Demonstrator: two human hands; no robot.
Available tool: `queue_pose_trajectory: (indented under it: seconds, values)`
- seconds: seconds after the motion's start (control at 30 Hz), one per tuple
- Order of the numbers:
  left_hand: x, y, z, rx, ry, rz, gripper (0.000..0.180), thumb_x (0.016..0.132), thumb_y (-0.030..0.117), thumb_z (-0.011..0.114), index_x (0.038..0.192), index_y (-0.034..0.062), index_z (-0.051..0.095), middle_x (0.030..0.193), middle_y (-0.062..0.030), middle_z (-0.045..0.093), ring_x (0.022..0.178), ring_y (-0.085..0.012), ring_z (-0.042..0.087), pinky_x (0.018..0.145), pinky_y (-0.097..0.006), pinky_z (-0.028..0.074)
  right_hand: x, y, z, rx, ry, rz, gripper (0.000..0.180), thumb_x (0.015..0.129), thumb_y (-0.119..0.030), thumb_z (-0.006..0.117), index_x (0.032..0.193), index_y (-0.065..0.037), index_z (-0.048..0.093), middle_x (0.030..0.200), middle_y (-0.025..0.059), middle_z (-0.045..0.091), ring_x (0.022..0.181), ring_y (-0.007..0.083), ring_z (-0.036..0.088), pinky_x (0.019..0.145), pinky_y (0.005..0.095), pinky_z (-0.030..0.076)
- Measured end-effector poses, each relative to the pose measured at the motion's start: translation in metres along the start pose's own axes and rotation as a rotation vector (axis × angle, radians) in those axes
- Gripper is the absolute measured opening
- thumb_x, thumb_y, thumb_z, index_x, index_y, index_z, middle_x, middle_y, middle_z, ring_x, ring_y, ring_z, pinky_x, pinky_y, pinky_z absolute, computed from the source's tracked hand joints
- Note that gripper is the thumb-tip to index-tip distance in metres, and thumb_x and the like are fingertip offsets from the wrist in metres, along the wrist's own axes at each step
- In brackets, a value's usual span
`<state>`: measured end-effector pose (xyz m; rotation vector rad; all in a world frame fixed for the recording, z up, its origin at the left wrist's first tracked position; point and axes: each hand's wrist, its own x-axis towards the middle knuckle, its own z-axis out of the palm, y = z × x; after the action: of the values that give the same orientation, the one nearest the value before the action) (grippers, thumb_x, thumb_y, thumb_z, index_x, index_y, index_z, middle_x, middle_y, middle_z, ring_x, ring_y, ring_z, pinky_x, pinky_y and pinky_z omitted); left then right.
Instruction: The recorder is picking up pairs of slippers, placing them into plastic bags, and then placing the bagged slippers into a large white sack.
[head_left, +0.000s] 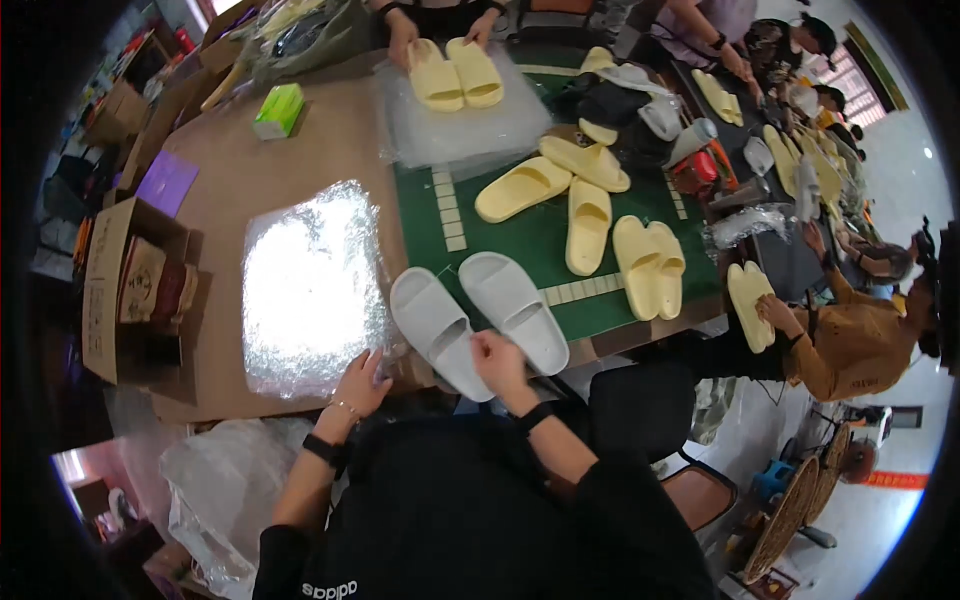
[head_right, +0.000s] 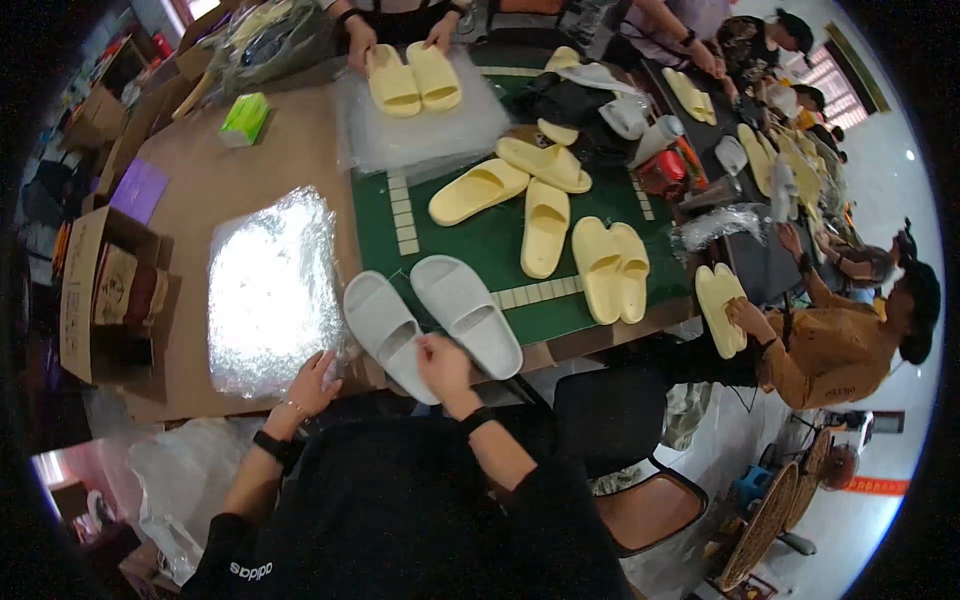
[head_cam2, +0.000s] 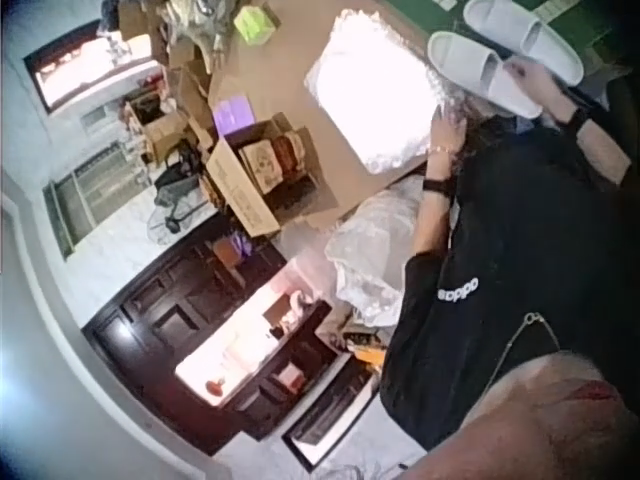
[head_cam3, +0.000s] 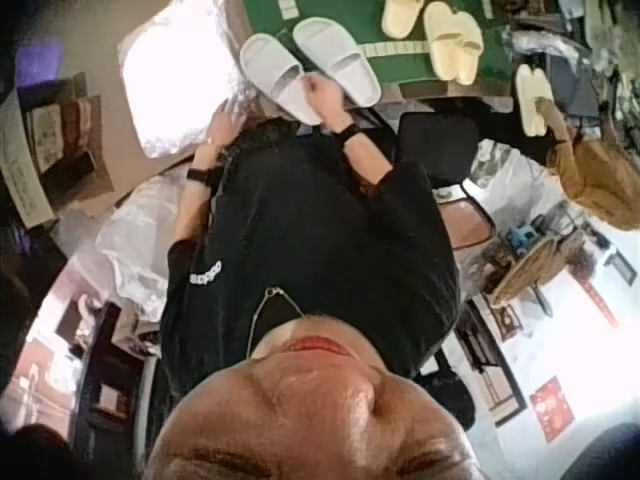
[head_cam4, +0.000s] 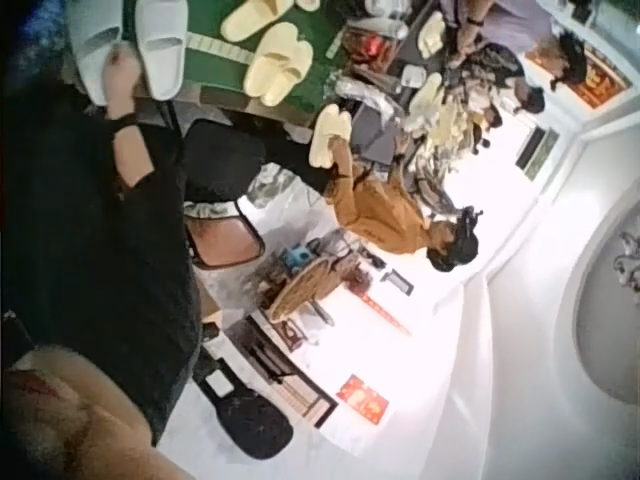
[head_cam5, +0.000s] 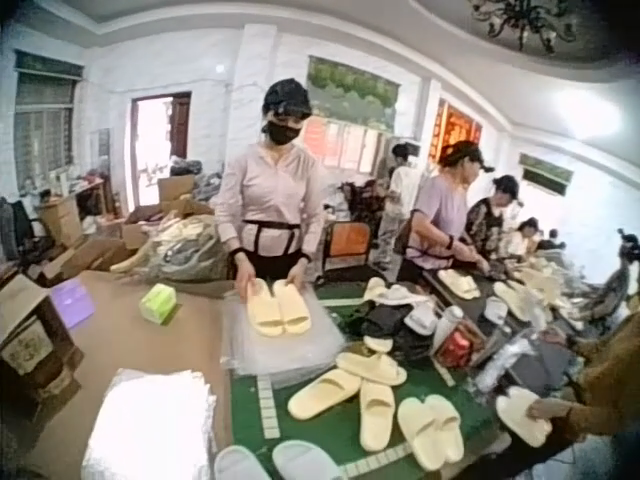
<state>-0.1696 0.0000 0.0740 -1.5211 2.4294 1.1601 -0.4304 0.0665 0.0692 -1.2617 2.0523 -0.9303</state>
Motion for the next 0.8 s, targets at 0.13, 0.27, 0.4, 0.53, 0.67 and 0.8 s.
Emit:
queue_pose_trajectory:
  seconds: [0.13, 0.27, 0.4, 0.53, 0.67, 0.8]
  values:
    - [0.012, 0.002, 0.014, 0.098, -0.029, -0.022, 0.068, 0.079, 0.029, 0.059, 0.135, 0.0081, 0.026, 0.131, -0.0199, 0.036, 0.123, -0.0352, 0.033, 0.101, -0.046, 0.029, 0.009, 0.053, -0.033, -0.243, 0.159, -0.005, 0.031, 0.069, -0.013, 0.061, 0.098, -0.004, 0.056, 0.093, 0.0117, 0.057, 0.095, 0.0312, 0.05, 0.081, 0.0419, 0.039]
    - [0.025, 0.01, 0.03, 0.089, -0.072, -0.002, 0.074, 0.078, 0.032, 0.058, 0.136, 0.0075, 0.02, 0.137, -0.0138, 0.03, 0.128, -0.0322, 0.025, 0.102, -0.052, 0.022, 0.022, 0.076, -0.017, -0.444, -0.063, 0.06, 0.07, 0.061, -0.024, 0.068, 0.121, -0.003, 0.04, 0.122, 0.0166, 0.039, 0.116, 0.0373, 0.031, 0.097, 0.0493, 0.022]
    - [0.035, 0.012, 0.044, 0.031, -0.101, 0.018, 0.08, 0.078, 0.035, 0.057, 0.137, 0.0031, 0.014, 0.138, -0.0148, 0.029, 0.131, -0.031, 0.021, 0.104, -0.051, 0.017, 0.04, 0.02, 0.02, -0.355, -0.2, -0.085, 0.063, 0.064, -0.027, 0.067, 0.114, 0.002, 0.042, 0.12, 0.0172, 0.04, 0.116, 0.0382, 0.031, 0.095, 0.0499, 0.022]
    - [0.035, 0.016, 0.041, -0.04, 0.042, 0.032, 0.072, 0.076, 0.026, 0.058, 0.134, 0.001, 0.023, 0.131, -0.0187, 0.036, 0.125, -0.0329, 0.029, 0.103, -0.049, 0.022, 0.043, 0.021, 0.053, -0.565, -0.05, -0.09, 0.056, 0.068, -0.029, 0.066, 0.111, 0.002, 0.046, 0.117, 0.0181, 0.043, 0.114, 0.0376, 0.033, 0.092, 0.051, 0.024]
    - [0.019, -0.012, 0.005, 0.099, 0.481, 0.129, 0.059, 0.07, 0.016, 0.063, 0.123, -0.0006, 0.041, 0.122, -0.0222, 0.041, 0.115, -0.0394, 0.035, 0.099, -0.046, 0.029, 0.04, 0.02, 0.048, -0.809, 0.031, -0.235, 0.051, 0.072, -0.039, 0.059, 0.106, -0.002, 0.053, 0.114, 0.0168, 0.047, 0.116, 0.0375, 0.033, 0.093, 0.0516, 0.025]
    - [0.006, -0.047, -0.024, 0.344, 0.18, -0.188, 0.102, 0.058, 0.042, 0.076, 0.138, 0.0072, 0.021, 0.14, -0.0214, 0.021, 0.131, -0.0427, 0.01, 0.106, -0.053, 0.01, 0.042, 0.032, 0.047, -0.888, -0.173, -0.127, 0.054, 0.076, -0.038, 0.053, 0.119, -0.006, 0.047, 0.129, 0.0174, 0.04, 0.122, 0.0399, 0.029, 0.099, 0.0585, 0.016]
